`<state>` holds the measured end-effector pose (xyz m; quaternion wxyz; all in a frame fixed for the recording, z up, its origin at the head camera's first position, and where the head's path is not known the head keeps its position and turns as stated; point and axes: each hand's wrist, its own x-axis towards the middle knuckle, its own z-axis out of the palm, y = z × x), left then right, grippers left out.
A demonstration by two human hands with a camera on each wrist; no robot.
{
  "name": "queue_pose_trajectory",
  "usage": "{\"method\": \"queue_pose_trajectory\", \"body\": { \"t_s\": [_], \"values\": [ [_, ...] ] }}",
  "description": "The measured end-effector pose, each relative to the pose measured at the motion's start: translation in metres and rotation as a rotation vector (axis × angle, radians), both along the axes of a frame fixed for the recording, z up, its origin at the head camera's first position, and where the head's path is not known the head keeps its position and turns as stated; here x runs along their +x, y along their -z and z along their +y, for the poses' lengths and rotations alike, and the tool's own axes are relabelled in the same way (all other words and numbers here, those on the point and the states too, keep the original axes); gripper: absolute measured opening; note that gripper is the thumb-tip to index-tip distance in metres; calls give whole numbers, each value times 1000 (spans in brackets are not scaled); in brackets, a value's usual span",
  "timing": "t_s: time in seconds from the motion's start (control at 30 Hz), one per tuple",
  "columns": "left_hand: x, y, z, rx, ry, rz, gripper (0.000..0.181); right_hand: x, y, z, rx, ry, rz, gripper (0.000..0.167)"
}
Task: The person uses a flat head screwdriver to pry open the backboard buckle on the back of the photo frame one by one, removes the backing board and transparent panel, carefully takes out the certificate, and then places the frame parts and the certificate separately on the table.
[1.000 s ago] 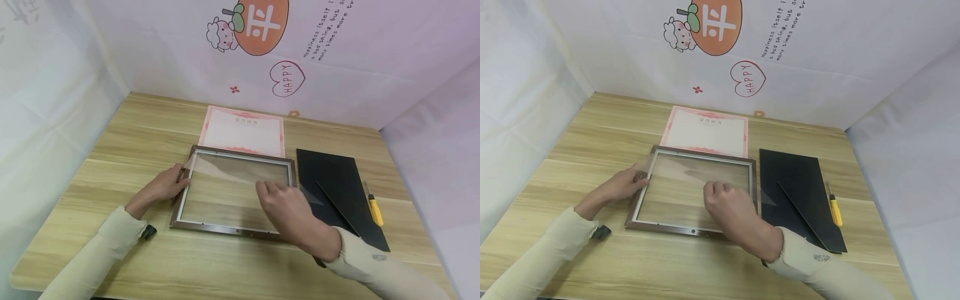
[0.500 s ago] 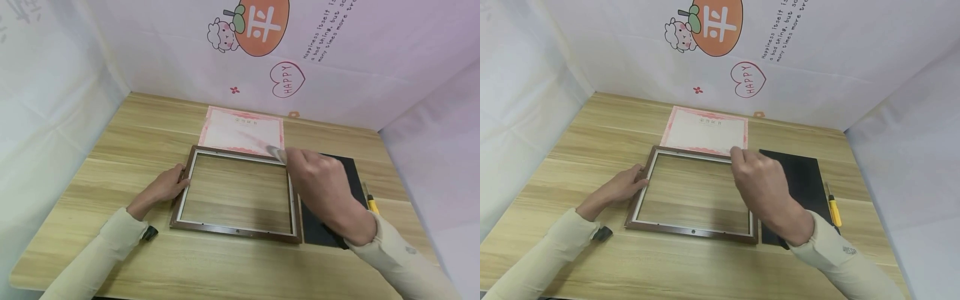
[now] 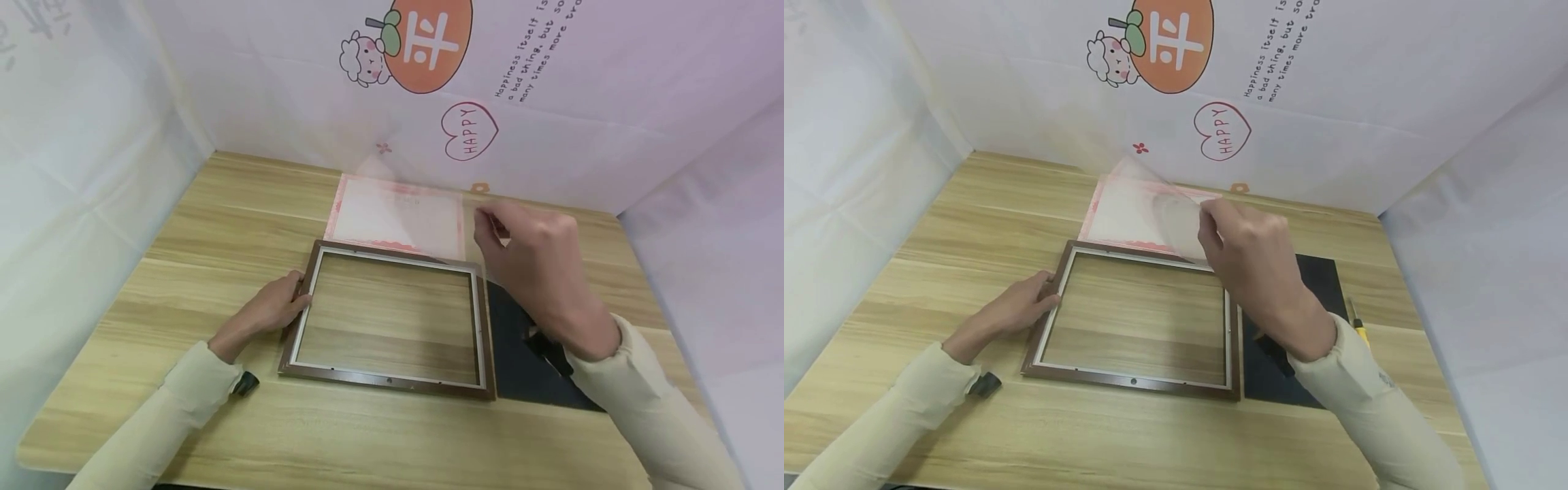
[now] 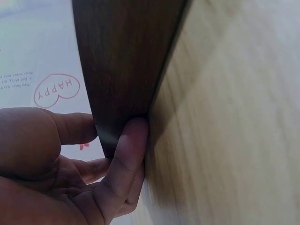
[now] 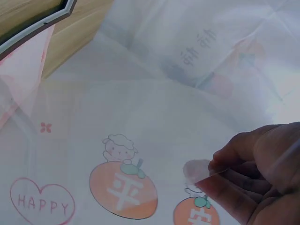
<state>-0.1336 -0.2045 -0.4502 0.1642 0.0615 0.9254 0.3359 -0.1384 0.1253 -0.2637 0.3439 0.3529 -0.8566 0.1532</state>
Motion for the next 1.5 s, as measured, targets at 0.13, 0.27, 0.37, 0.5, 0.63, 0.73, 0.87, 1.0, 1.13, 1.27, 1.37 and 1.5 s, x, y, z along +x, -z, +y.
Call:
{"method": "queue_pose_trajectory", "body": {
  "t_s": [0.13, 0.27, 0.37, 0.5, 0.63, 0.73, 0.87, 1.0, 1.13, 1.27, 1.37, 1.5],
  "values": [
    [1, 1, 0, -10, 6, 22, 49, -14, -3, -7, -110, 7, -130, 12],
    [3, 1, 0, -6, 16, 33, 49, -28, -5, -15, -204, 60, -274, 13],
    [4, 1, 0, 5, 19, 34, 49, -38, -5, -23, -273, 76, -385, 14],
    [4, 2, -1, 4, 17, 35, 50, -52, -2, -38, -403, 13, -566, 15],
    [4, 2, 0, -20, 21, 54, 51, -68, 7, -56, -573, -102, -757, 15],
    [4, 3, 1, -30, 23, 78, 49, -82, 19, -73, -713, -194, -894, 14],
    [5, 3, 1, -23, 22, 84, 45, -97, 39, -97, -856, -287, -1044, 9],
    [5, 4, 0, -25, 17, 79, 44, -108, 60, -122, -902, -310, -1140, 14],
    [4, 4, 0, -21, 15, 71, 47, -115, 79, -143, -924, -298, -1208, 18],
    [4, 3, 0, -9, 19, 68, 47, -119, 94, -165, -969, -300, -1268, 18],
    [5, 2, 0, -14, 22, 78, 43, -119, 104, -182, -975, -300, -1298, 18],
    [5, 1, 0, -18, 17, 70, 42, -120, 115, -198, -935, -260, -1315, 17]
  ]
}}
